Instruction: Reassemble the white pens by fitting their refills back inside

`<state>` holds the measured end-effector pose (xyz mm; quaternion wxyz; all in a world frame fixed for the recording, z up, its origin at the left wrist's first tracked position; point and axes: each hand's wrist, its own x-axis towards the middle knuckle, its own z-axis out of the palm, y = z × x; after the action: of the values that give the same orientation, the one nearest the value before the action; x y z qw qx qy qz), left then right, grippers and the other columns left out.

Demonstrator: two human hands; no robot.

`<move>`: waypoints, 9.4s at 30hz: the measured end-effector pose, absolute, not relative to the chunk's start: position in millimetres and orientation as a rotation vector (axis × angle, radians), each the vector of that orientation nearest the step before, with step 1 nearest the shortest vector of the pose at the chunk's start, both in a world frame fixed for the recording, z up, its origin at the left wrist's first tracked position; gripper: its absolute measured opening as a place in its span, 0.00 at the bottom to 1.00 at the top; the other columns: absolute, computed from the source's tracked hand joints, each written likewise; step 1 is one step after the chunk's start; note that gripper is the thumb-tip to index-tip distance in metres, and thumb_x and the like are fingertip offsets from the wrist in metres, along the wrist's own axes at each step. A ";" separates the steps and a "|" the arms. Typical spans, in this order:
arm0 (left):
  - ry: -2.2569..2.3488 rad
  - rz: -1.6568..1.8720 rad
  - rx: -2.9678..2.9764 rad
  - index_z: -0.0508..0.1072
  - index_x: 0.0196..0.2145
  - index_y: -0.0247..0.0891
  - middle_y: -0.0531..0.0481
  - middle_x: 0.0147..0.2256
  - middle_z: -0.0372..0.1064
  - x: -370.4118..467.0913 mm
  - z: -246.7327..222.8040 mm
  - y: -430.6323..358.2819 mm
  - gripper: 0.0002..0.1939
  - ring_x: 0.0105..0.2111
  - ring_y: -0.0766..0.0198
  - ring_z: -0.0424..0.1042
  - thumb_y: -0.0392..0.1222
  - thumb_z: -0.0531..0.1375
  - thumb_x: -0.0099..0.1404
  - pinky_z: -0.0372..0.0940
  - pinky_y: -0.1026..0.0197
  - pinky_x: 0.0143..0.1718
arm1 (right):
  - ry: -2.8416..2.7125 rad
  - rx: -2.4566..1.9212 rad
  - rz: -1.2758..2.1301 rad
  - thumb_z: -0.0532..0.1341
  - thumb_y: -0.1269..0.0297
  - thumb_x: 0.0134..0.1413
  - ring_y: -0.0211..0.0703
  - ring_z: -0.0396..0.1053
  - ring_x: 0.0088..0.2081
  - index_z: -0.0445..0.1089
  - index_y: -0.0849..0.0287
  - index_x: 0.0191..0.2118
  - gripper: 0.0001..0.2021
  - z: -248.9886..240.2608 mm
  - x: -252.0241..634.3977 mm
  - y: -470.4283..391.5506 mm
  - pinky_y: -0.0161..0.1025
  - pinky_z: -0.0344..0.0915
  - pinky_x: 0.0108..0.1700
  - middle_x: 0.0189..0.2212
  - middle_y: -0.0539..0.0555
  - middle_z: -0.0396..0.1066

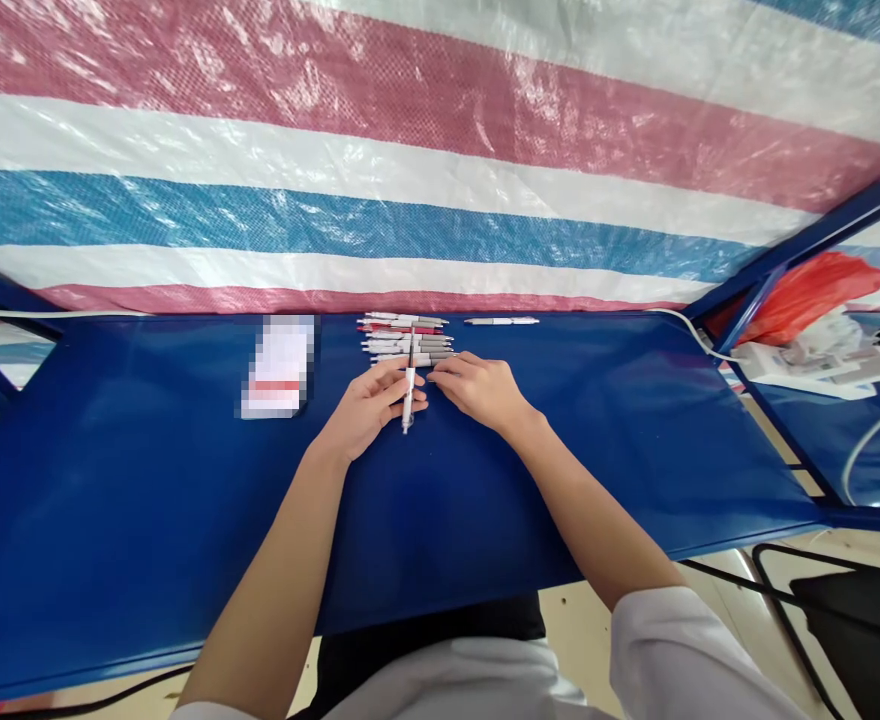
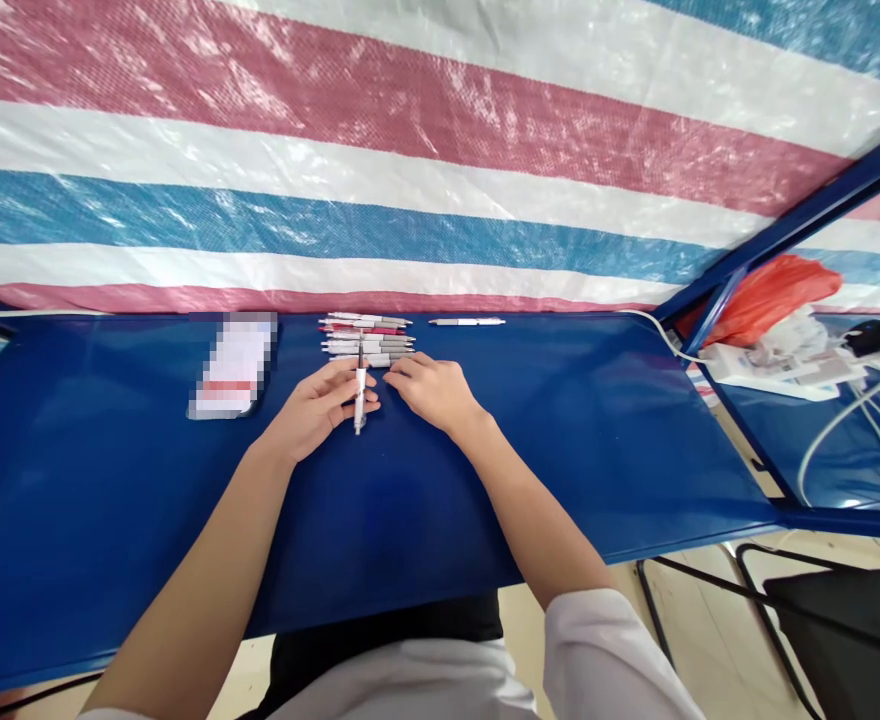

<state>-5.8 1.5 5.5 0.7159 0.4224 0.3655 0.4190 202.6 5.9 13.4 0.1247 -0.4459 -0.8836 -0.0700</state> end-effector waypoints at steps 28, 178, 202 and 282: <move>0.882 0.973 1.015 0.74 0.47 0.40 0.50 0.39 0.73 -2.2 14.3 0.2 0.19 0.36 0.63 0.75 0.45 0.69 0.58 0.73 0.54 0.43 | -2.083 -1.379 0.311 0.56 0.67 0.62 0.43 0.73 0.50 0.75 0.48 0.47 0.13 21.9 190.7 6.7 0.36 0.69 0.40 0.50 0.48 0.76; 1.069 1.401 1.122 0.72 0.47 0.39 0.48 0.37 0.78 16.3 -10.4 4.0 0.23 0.35 0.58 0.79 0.48 0.69 0.56 0.76 0.49 0.42 | -1.214 -1.066 0.757 0.60 0.53 0.59 0.44 0.76 0.41 0.77 0.48 0.38 0.10 0.1 179.6 -7.7 0.43 0.72 0.49 0.37 0.49 0.78; 1.021 1.406 1.123 0.71 0.47 0.38 0.47 0.38 0.78 18.3 -10.4 1.1 0.23 0.34 0.58 0.79 0.48 0.70 0.56 0.76 0.50 0.41 | -0.881 -0.981 1.047 0.66 0.52 0.51 0.42 0.75 0.40 0.77 0.52 0.41 0.13 -5.4 179.6 -0.7 0.39 0.77 0.38 0.35 0.49 0.76; 1.082 1.001 1.326 0.80 0.43 0.39 0.45 0.35 0.79 8.5 6.0 -9.7 0.19 0.32 0.56 0.79 0.55 0.65 0.60 0.75 0.53 0.40 | -0.981 -1.068 1.127 0.69 0.54 0.46 0.43 0.79 0.36 0.78 0.55 0.37 0.13 20.6 161.2 4.7 0.42 0.78 0.40 0.32 0.50 0.80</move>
<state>8.5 -9.7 6.0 0.5475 0.5595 0.4566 0.4226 161.2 4.7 20.6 0.6070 -0.4621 -0.4245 0.4877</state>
